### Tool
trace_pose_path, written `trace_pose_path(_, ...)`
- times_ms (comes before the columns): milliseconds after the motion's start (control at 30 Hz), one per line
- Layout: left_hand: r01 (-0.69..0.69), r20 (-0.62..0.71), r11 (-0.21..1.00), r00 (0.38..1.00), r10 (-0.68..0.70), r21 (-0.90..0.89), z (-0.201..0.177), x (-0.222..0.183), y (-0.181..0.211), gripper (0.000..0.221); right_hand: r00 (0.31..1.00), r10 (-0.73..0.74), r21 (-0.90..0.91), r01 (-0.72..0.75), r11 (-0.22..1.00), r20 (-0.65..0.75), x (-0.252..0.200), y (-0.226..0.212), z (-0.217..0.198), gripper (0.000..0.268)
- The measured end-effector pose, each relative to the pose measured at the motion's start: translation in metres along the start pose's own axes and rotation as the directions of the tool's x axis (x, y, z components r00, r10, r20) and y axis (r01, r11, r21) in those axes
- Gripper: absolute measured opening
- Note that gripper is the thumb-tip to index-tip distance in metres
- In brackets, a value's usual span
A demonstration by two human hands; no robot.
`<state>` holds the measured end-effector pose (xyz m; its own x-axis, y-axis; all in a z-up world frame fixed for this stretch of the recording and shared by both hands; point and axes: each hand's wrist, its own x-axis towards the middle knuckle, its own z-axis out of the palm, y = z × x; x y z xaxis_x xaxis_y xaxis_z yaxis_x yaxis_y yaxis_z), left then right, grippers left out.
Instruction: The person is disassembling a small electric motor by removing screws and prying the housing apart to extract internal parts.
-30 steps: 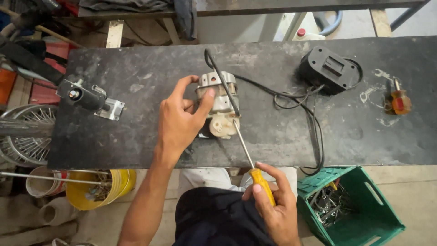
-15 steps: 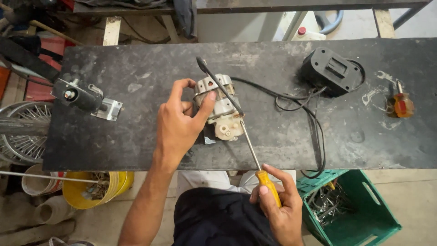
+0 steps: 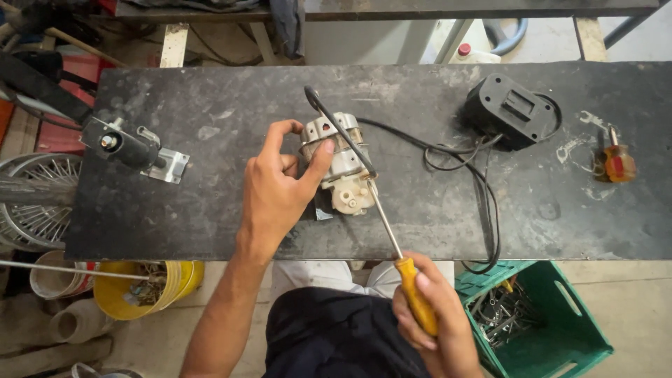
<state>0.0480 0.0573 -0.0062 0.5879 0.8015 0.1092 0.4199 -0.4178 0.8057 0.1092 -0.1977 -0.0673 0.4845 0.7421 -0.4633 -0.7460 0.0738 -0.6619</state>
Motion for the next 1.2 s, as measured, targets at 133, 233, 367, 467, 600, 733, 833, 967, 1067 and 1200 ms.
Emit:
trace_pose_path(133, -0.003, -0.001, 1.000, 1.000, 0.003, -0.005, 0.000, 0.000, 0.000, 0.041, 0.967, 0.203, 0.376, -0.247, 0.893, 0.154, 0.001, -0.008, -0.013, 0.043)
trace_pose_path(233, 0.007, 0.007, 1.000, 1.000, -0.007, -0.007, -0.001, -0.001, 0.001, 0.041, 0.936, 0.243, 0.487, -0.341, 0.804, 0.255, 0.003, -0.003, -0.013, 0.042)
trace_pose_path(367, -0.005, 0.004, 1.000, 1.000, 0.005, -0.006, -0.001, -0.001, 0.000, 0.043, 0.988, -0.051, -0.089, 0.038, 0.995, -0.143, -0.001, 0.007, 0.013, 0.040)
trace_pose_path(467, 0.002, 0.005, 1.000, 1.000, -0.002, -0.007, -0.002, -0.001, 0.000, 0.043, 0.832, -0.527, -0.680, 0.284, 0.676, -0.176, -0.006, 0.012, 0.026, 0.032)
trace_pose_path(600, 0.020, 0.009, 1.000, 1.000, -0.020, -0.007, -0.002, -0.001, 0.002, 0.043, 0.621, -0.775, -0.885, 0.421, 0.200, 0.120, -0.007, 0.002, 0.031, 0.039)
trace_pose_path(733, -0.005, 0.001, 1.000, 1.000, 0.005, -0.018, -0.001, -0.001, -0.001, 0.043, 0.753, -0.657, -0.850, 0.324, 0.416, -0.034, -0.009, 0.005, 0.026, 0.038)
trace_pose_path(833, 0.005, 0.006, 1.000, 1.000, -0.004, -0.021, -0.002, -0.002, 0.000, 0.042, 0.725, -0.681, -0.850, 0.289, 0.441, -0.107, -0.011, 0.001, 0.033, 0.033)
trace_pose_path(967, -0.024, -0.056, 0.999, 0.998, 0.022, -0.038, -0.001, -0.012, -0.002, 0.047, 0.543, -0.819, -0.911, 0.408, 0.064, 0.186, -0.005, 0.000, 0.030, 0.029)
trace_pose_path(1067, -0.054, -0.182, 0.990, 0.983, 0.031, -0.127, 0.003, -0.045, -0.002, 0.031, 0.455, -0.856, -0.897, 0.442, -0.025, 0.248, -0.001, -0.002, 0.032, 0.027)
trace_pose_path(1200, 0.476, 0.402, 0.837, 0.846, -0.351, -0.271, 0.017, -0.098, 0.029, 0.032, 0.440, -0.854, -0.866, 0.498, -0.027, 0.279, 0.001, -0.002, 0.023, 0.034)
